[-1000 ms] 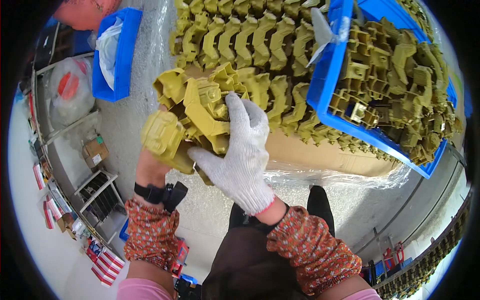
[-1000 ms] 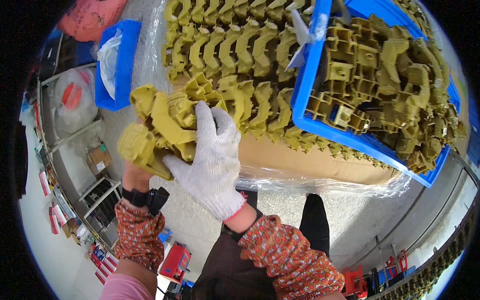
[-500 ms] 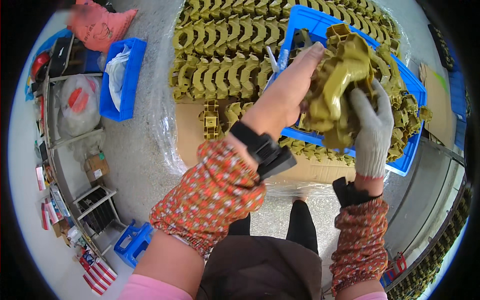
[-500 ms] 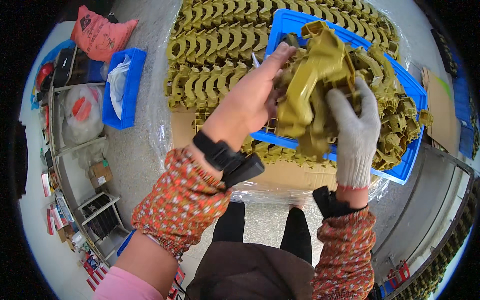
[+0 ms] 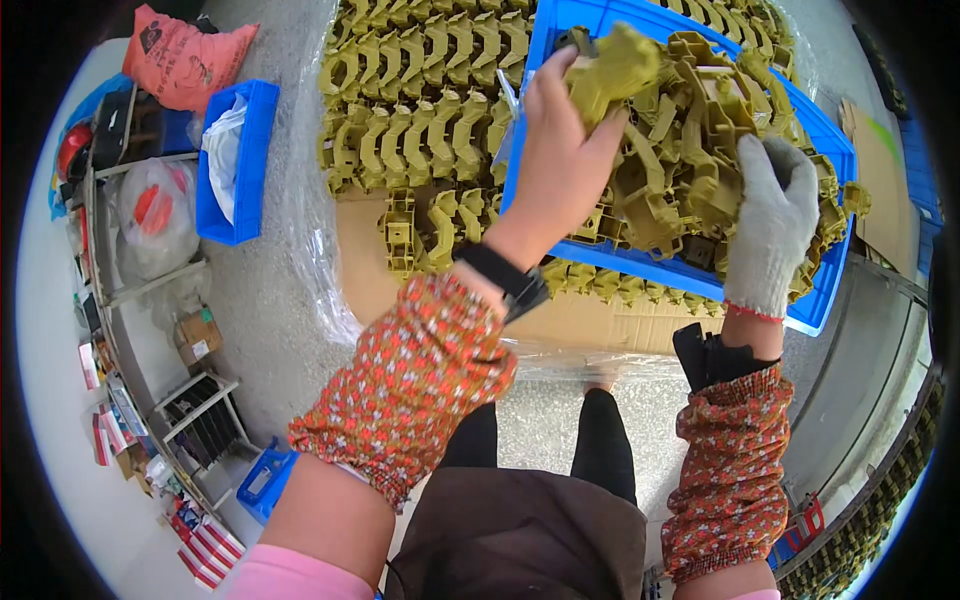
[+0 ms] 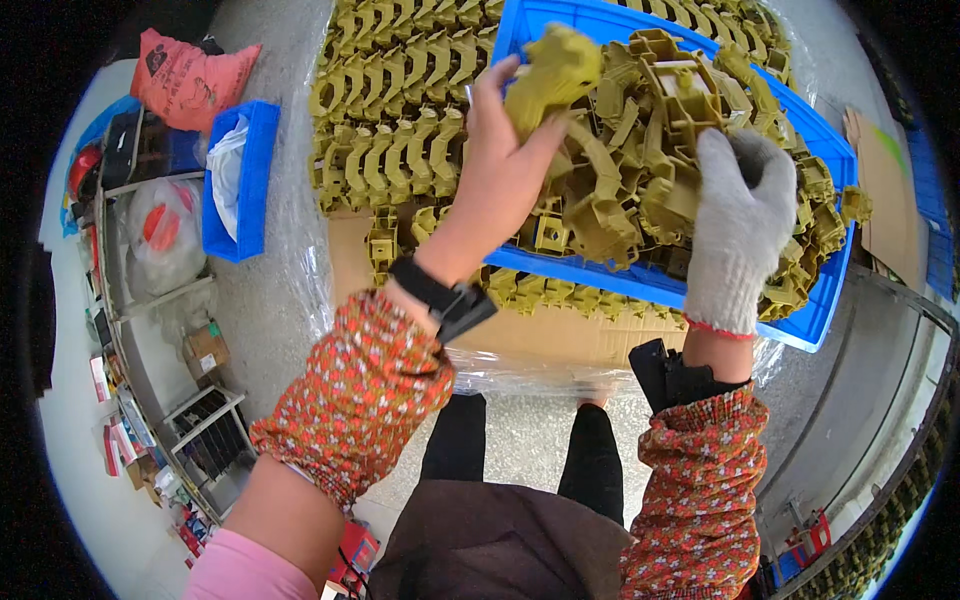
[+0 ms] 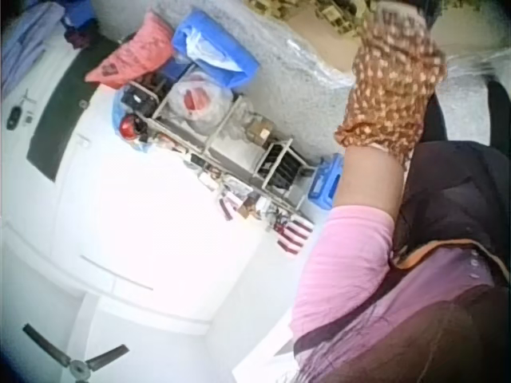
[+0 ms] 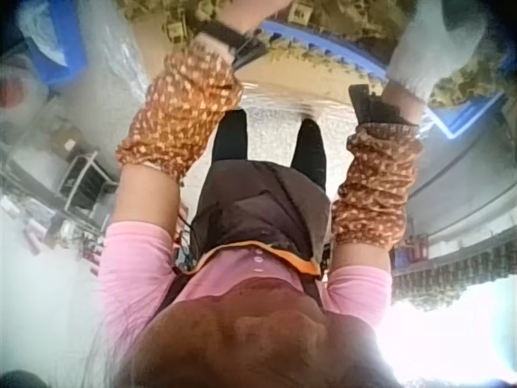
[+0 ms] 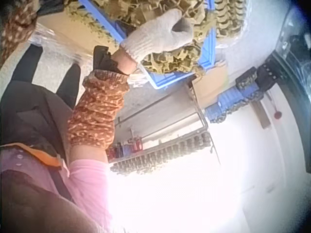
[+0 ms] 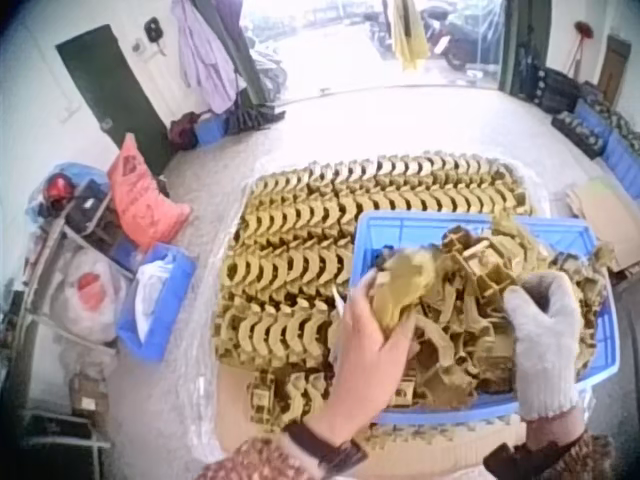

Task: The person unpacks a large stack of yellow plastic parts by removing a green sheet and cardboard dividers. They then pick up a blue plastic bin and begin transferring the yellow parts from the stack into the bin by hand.

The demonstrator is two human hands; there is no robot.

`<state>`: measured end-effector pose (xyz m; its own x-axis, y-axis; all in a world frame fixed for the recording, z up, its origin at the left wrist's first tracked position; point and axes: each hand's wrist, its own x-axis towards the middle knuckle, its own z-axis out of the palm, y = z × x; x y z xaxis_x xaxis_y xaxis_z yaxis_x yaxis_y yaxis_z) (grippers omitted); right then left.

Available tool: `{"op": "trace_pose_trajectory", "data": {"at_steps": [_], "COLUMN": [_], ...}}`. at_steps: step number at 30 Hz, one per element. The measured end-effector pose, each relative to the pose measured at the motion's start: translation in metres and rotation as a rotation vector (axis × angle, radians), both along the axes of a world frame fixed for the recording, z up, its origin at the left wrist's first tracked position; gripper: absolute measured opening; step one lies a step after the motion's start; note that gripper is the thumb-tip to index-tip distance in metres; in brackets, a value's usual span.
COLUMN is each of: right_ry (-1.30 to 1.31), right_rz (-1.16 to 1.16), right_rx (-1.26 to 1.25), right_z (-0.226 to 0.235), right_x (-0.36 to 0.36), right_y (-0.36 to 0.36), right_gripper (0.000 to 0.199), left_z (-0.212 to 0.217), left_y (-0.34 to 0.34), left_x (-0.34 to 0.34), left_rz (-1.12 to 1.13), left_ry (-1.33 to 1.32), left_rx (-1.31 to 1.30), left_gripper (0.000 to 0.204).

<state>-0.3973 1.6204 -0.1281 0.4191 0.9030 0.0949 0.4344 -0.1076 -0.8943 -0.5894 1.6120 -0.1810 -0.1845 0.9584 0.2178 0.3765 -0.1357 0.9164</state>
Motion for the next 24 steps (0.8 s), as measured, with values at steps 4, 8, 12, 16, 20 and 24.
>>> {"op": "trace_pose_trajectory", "data": {"at_steps": [4, 8, 12, 16, 20, 24], "right_ry": [-0.432, -0.659, -0.847, -1.053, -0.841, -0.718], "right_rz": [0.143, 0.459, 0.595, 0.641, 0.633, 0.758], "right_rx": [0.093, 0.34, 0.332, 0.301, 0.223, 0.302], "right_z": [0.003, 0.009, 0.01, 0.009, 0.016, 0.021], "right_x": [-0.009, -0.025, -0.047, -0.039, -0.051, -0.063], "right_y": [0.0, -0.008, -0.015, 0.008, 0.003, -0.031], "right_gripper": [0.045, 0.059, 0.058, 0.057, 0.058, 0.063], "left_z": [0.031, 0.023, 0.005, 0.01, -0.047, -0.037], "left_y": [0.051, 0.109, 0.088, 0.067, 0.028, -0.007], "left_x": [0.024, -0.013, -0.03, -0.024, -0.052, -0.054], "left_rz": [-0.074, -0.236, 0.166, -0.155, 0.043, -0.021], "left_ry": [0.385, 0.487, 0.356, -0.148, 0.085, -0.242], "left_rx": [-0.239, -0.453, -0.093, 0.195, 0.088, -0.259], "left_gripper": [0.06, 0.038, 0.038, 0.043, 0.05, 0.048]}}
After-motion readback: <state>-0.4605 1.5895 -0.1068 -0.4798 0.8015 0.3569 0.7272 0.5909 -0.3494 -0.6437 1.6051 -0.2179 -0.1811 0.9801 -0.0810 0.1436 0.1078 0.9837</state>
